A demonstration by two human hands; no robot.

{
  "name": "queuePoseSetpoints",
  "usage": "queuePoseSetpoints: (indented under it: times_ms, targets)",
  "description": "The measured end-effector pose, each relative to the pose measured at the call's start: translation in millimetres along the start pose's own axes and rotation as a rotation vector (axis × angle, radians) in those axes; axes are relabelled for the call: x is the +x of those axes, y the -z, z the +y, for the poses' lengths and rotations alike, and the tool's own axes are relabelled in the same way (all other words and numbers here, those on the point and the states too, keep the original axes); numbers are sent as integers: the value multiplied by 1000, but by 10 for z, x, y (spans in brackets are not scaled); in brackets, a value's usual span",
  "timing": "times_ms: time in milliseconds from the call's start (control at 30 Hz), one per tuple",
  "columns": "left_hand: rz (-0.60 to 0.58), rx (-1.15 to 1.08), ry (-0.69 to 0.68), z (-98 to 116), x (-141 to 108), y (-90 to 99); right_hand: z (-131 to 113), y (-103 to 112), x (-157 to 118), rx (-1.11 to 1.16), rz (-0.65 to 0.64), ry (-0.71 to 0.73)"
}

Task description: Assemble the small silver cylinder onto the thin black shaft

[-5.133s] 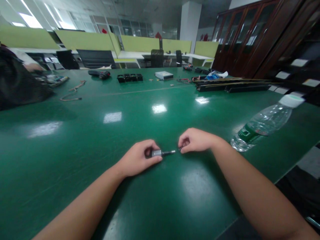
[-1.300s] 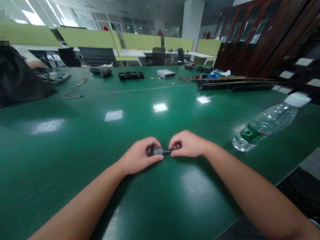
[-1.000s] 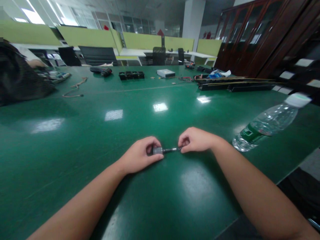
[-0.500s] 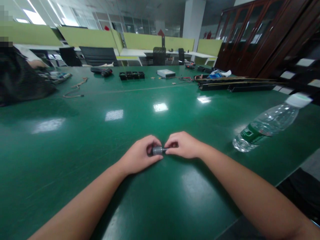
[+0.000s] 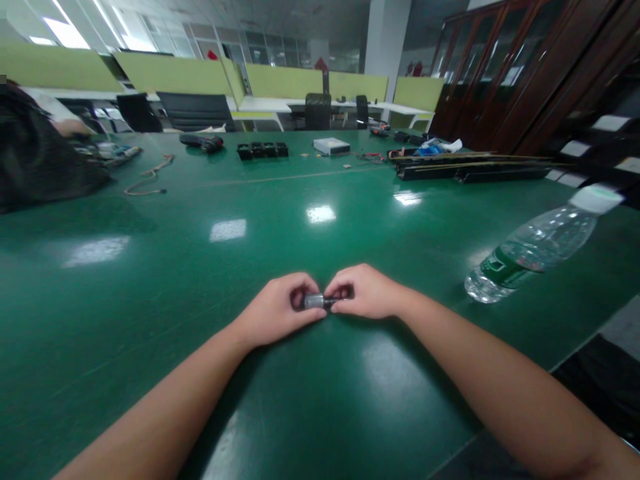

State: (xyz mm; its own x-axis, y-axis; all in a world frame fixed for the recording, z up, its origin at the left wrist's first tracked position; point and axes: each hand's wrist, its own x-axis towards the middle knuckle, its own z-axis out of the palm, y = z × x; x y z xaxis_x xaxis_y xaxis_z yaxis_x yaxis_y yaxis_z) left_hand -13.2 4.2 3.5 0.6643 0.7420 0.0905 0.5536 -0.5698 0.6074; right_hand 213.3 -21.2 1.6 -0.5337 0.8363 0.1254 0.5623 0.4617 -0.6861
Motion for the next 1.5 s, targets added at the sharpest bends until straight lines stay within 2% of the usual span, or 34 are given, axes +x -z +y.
queuePoseSetpoints:
  times_ms: [700, 1267, 1500]
  targets:
    - [-3, 15, 34, 35, 6, -7, 9, 81, -27, -72, -40, 8]
    - [-2, 12, 14, 23, -7, 4, 62, 174, -51, -3, -100, -61]
    - [-8, 4, 22, 15, -16, 11, 133, 303, -92, -6, -141, -121]
